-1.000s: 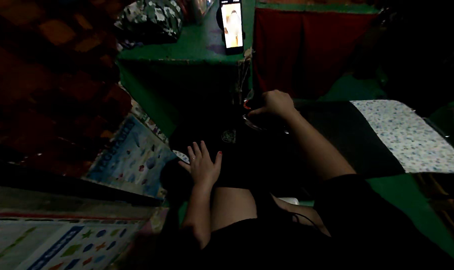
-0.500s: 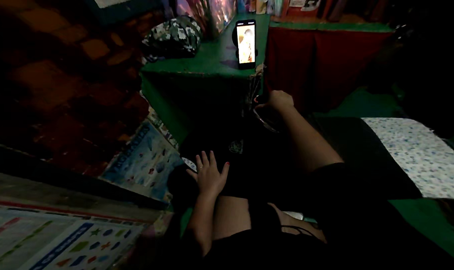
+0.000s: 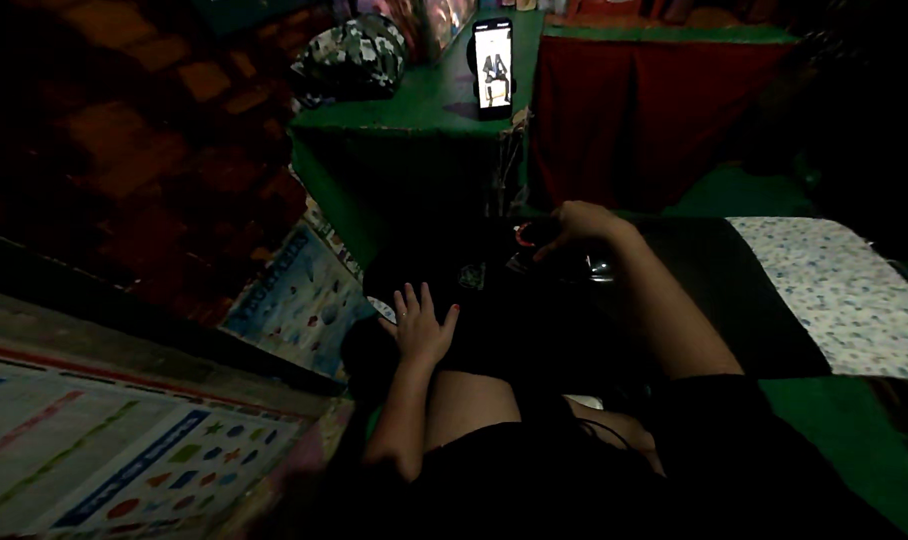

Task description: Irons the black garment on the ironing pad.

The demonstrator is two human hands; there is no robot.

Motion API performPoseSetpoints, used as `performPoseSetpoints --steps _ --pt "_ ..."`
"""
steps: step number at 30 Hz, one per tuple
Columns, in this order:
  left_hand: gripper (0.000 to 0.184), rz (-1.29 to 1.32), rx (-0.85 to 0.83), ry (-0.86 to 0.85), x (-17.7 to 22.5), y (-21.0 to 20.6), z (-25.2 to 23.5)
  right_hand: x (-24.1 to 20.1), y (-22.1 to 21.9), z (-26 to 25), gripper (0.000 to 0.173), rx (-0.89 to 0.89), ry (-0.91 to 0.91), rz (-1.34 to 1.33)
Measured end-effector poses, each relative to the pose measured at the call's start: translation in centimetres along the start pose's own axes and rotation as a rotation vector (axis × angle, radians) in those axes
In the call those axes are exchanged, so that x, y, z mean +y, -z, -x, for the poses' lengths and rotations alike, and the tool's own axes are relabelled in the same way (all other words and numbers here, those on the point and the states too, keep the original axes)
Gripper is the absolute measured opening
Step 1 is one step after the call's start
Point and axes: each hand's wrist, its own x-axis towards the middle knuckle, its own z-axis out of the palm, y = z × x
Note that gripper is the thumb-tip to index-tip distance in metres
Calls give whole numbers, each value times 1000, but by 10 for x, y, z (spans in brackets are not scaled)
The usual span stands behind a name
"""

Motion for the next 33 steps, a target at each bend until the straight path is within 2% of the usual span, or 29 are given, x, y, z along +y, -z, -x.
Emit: performPoseSetpoints --steps 5,9,14,17,22,28,31,33 --pt "84 9 5 -16 -2 -2 -1 -17 -19 71 56 3 3 51" --pt "85 -2 -18 1 -2 0 1 -9 -39 115 49 -3 25 38" --pt "86 -17 -38 10 2 4 1 6 -45 151 55 17 -71 12" --pt "86 -18 -36 0 1 4 -2 28 -36 156 54 76 -215 -23" --pt "87 -11 -39 5 3 2 -6 88 -13 148 49 268 -456 -92" --pt "87 -14 -31 0 4 3 -6 151 24 134 68 421 -756 -98" --pt "85 -3 -21 3 3 0 -8 171 31 128 71 422 -795 -111" --pt "81 85 106 -23 -1 -9 -6 176 32 128 70 391 -762 -109"
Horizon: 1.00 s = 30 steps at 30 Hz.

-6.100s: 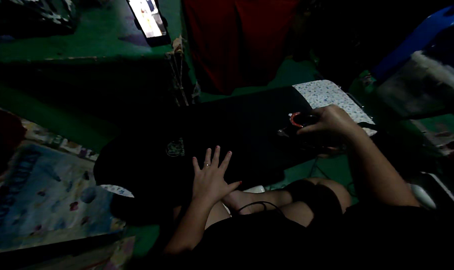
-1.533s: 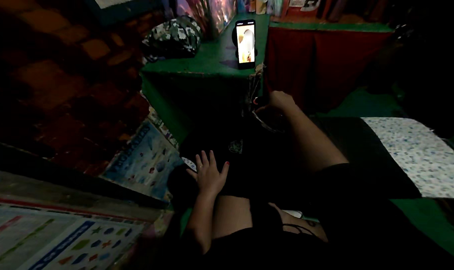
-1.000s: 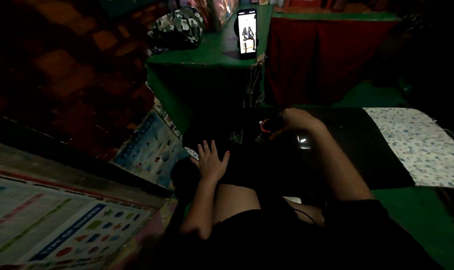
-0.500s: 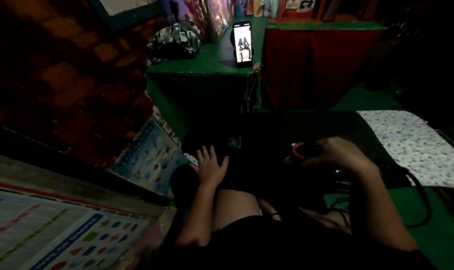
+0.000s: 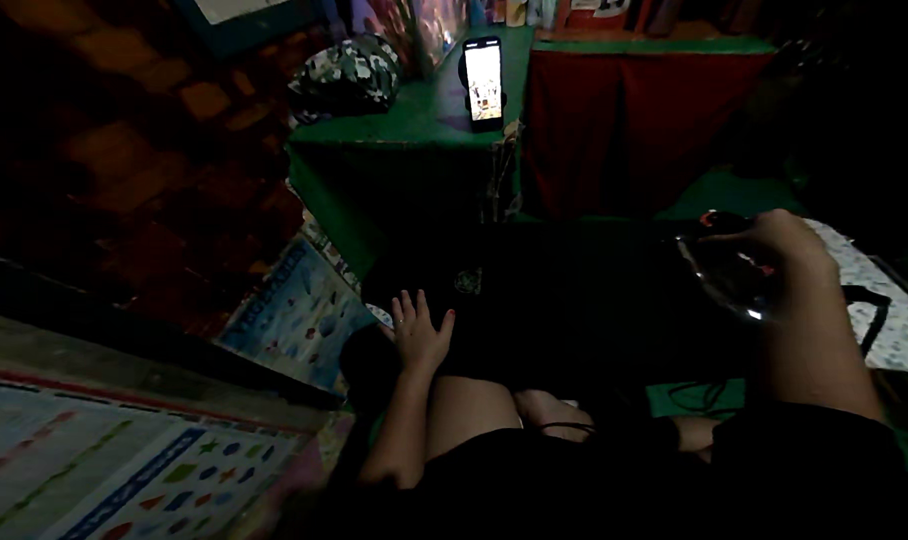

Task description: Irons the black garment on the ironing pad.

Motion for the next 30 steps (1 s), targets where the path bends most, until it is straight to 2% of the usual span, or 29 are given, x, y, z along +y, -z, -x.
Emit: performPoseSetpoints --steps 4,6,8,9,12,16,19,23,28,30 --pt "77 206 309 -60 -12 -20 8 2 -3 12 62 -77 116 -3" --pt "74 397 507 -103 -16 -34 11 0 -6 24 56 -109 173 -17" --pt "76 653 666 -61 -17 -52 13 -6 -11 36 50 -138 244 -33" --pt "82 791 683 13 -15 -56 15 -10 -15 43 48 -148 274 -33" --pt "100 1106 621 174 -4 -55 18 -29 -30 63 44 -174 375 -28" --pt "105 1152 487 147 -10 -50 25 -74 -45 96 47 -255 518 31" --pt "89 1092 408 162 -24 -59 39 -115 -58 121 48 -305 649 82" --pt "36 976 260 340 -28 -63 54 -170 -78 151 47 -318 765 84" --pt "43 907 212 240 -34 -68 52 -234 -101 179 44 -329 892 96" --pt "39 844 193 203 -36 -72 51 -258 -112 185 45 -351 944 87"
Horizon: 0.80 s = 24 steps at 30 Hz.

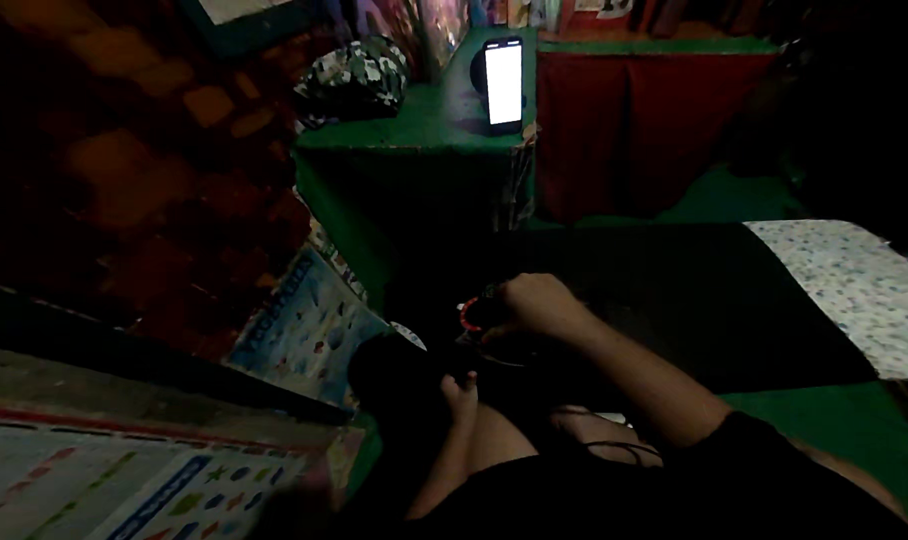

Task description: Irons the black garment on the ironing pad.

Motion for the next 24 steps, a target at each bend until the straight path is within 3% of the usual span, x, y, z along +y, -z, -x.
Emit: performPoseSetpoints --steps 3,6,7,9,10,11,14,18,20,22,24 --pt "36 18 -34 118 -11 -7 -3 -26 -8 -29 43 -18 48 12" --pt "46 117 -107 464 38 9 5 -51 -10 -53 45 -58 76 25" --pt "44 123 -93 451 57 14 18 -58 -12 -61 44 -58 86 24" --pt "40 80 126 342 84 4 42 -67 -15 -76 43 -47 105 24" --pt "45 47 -150 672 131 27 34 -70 -17 -82 42 -43 106 23" --pt "46 66 -134 757 133 26 31 -71 -17 -87 42 -43 106 30" --pt "56 119 -133 547 42 19 28 -72 -10 -89 45 -67 89 47" --pt "45 -19 -105 485 39 19 17 -67 -1 -75 47 -87 57 45" --pt "35 -49 -87 284 19 9 8 -58 2 -67 46 -75 28 47" --pt "36 -119 -86 119 3 4 -2 -43 10 -56 46 -74 -25 37" --pt "41 -133 -107 97 0 5 -4 -22 16 -43 47 -26 -82 24"
